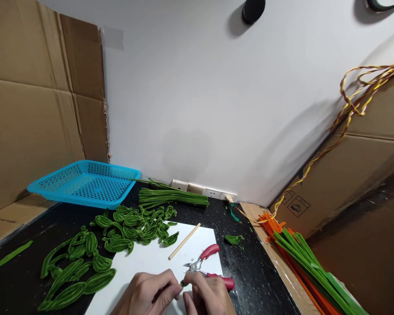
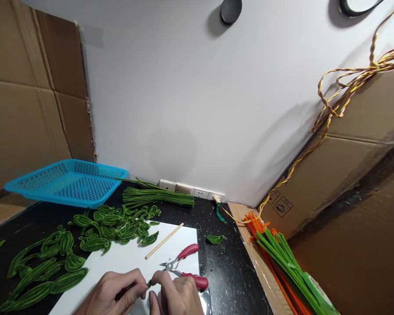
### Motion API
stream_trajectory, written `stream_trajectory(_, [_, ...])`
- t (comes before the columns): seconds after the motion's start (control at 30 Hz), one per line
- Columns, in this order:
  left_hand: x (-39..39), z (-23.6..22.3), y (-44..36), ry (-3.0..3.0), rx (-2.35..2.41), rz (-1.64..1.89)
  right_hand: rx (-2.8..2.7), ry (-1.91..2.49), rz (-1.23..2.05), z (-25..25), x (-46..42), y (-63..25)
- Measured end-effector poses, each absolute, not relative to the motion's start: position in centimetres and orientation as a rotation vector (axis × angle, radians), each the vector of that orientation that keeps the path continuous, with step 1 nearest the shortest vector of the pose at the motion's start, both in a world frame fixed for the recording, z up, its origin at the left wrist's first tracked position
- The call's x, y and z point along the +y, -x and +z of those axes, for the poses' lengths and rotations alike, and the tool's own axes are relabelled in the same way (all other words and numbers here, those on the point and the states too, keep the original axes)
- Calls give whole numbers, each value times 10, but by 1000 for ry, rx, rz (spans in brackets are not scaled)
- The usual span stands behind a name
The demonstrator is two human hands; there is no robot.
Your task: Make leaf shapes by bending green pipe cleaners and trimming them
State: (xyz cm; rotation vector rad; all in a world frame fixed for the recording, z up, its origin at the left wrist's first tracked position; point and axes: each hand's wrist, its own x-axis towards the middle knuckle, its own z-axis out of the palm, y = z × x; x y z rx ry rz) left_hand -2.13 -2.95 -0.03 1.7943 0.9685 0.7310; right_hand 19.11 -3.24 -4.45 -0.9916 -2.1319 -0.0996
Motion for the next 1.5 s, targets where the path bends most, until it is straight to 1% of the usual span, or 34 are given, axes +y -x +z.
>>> stream_trajectory(0.13, [-29, -6, 22, -1716, 941, 747, -2123, 946, -45, -39, -29, -188])
stream_trajectory(0.27, [-28, -4, 19, -1666, 928, 701, -2133, 880, -94, -33, -25, -190])
stream_trajectory(0.37, [-29, 5, 18, -1619, 920, 672, -2148, 826, -89, -29, -24, -192])
stream_trajectory(0.5, [-32, 22, 17, -1485, 950, 641, -2111, 877, -74, -26, -25, -192])
stream_trajectory(0.67, [-32, 32, 18, -1409, 922, 708, -2076, 906, 4, -24, -27, -191])
stream_trajectory(0.83, [-28, 22, 18, -1355, 920, 735, -2103, 889, -9, -18, -28, -191])
stream_trajectory(0.97, [-26, 12, 16, -1428, 869, 731, -2150, 897, -39, -15, -28, -192])
stream_trajectory(1.2, [-30, 23, 14, -1398, 943, 615, -2258, 889, -30, -12, -29, -195])
stream_trajectory(1.5, [-23, 7, 15, -1462, 929, 604, -2251, 853, -52, -14, -27, -195])
